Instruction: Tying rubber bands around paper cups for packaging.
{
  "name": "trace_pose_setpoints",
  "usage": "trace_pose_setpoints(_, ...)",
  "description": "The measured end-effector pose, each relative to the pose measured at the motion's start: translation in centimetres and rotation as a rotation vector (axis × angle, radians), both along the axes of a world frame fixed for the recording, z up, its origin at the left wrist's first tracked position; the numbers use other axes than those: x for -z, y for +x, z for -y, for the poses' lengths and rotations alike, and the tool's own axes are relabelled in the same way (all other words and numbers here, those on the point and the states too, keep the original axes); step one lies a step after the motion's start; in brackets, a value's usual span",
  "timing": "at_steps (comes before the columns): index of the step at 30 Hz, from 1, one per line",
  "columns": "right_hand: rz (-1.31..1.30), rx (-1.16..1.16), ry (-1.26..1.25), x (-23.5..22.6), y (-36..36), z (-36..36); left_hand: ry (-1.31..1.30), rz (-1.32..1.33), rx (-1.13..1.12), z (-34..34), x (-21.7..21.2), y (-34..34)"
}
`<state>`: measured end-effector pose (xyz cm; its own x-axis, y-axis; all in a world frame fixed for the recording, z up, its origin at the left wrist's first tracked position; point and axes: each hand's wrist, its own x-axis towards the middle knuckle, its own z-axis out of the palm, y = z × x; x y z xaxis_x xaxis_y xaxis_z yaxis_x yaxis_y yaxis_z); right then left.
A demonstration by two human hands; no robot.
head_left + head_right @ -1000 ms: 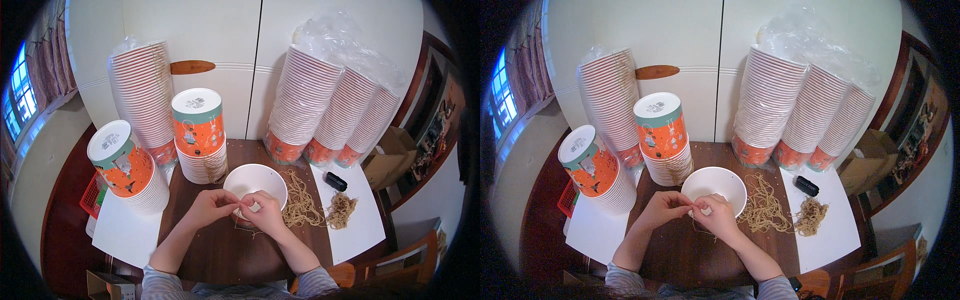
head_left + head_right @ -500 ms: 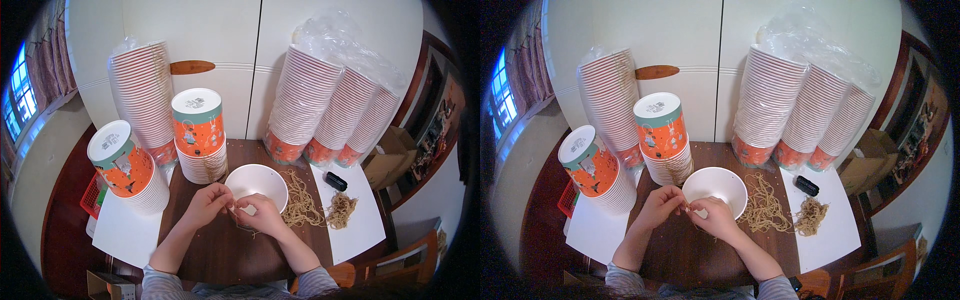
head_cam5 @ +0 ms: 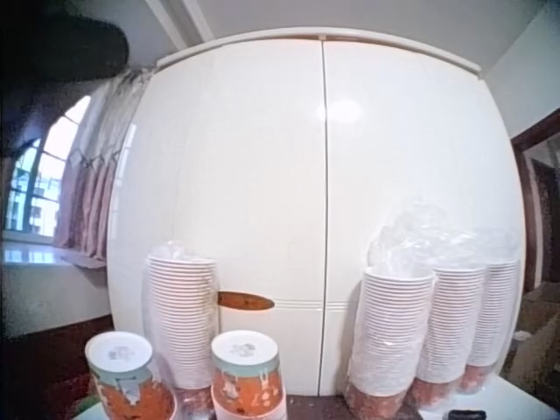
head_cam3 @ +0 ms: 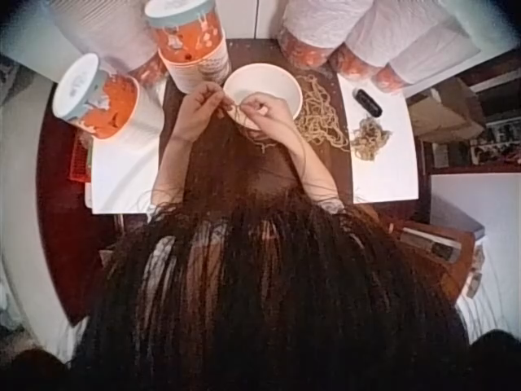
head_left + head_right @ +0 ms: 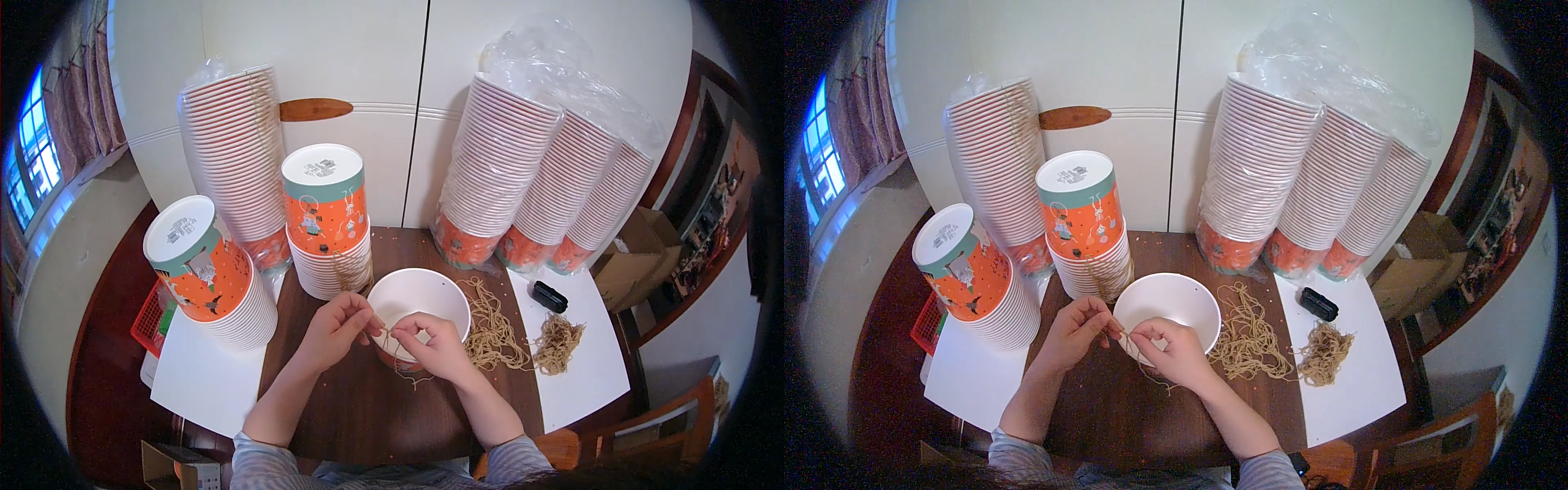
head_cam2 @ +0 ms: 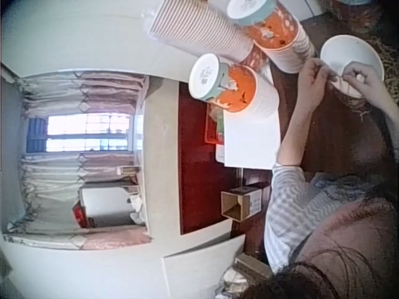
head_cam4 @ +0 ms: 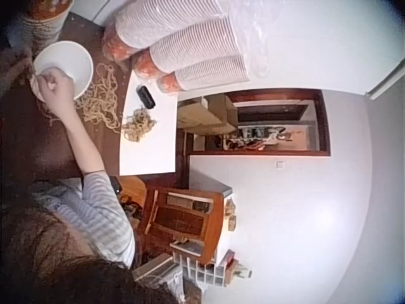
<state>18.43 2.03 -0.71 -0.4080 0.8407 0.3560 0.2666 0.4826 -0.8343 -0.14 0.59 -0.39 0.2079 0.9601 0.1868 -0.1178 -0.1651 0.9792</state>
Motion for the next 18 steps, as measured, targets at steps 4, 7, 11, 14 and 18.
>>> trace_pose_setpoints(4,-0.074,-0.041,-0.070,0.02,0.02,0.00,0.006,0.000,0.007,-0.06,0.20,0.06)
trace_pose_setpoints(7,-0.112,-0.068,-0.077,0.47,0.06,-0.20,0.015,-0.004,0.014,-0.05,0.21,0.10)
trace_pose_setpoints(11,-0.108,-0.088,-0.117,0.55,0.23,-0.33,-0.032,0.049,0.003,0.04,-0.19,0.21)
trace_pose_setpoints(14,-0.103,-0.099,-0.101,0.53,0.15,-0.30,-0.015,0.066,0.003,0.05,-0.17,0.12)
trace_pose_setpoints(18,-0.109,-0.094,-0.094,0.64,0.13,-0.33,-0.002,0.068,0.010,0.01,-0.04,0.15)
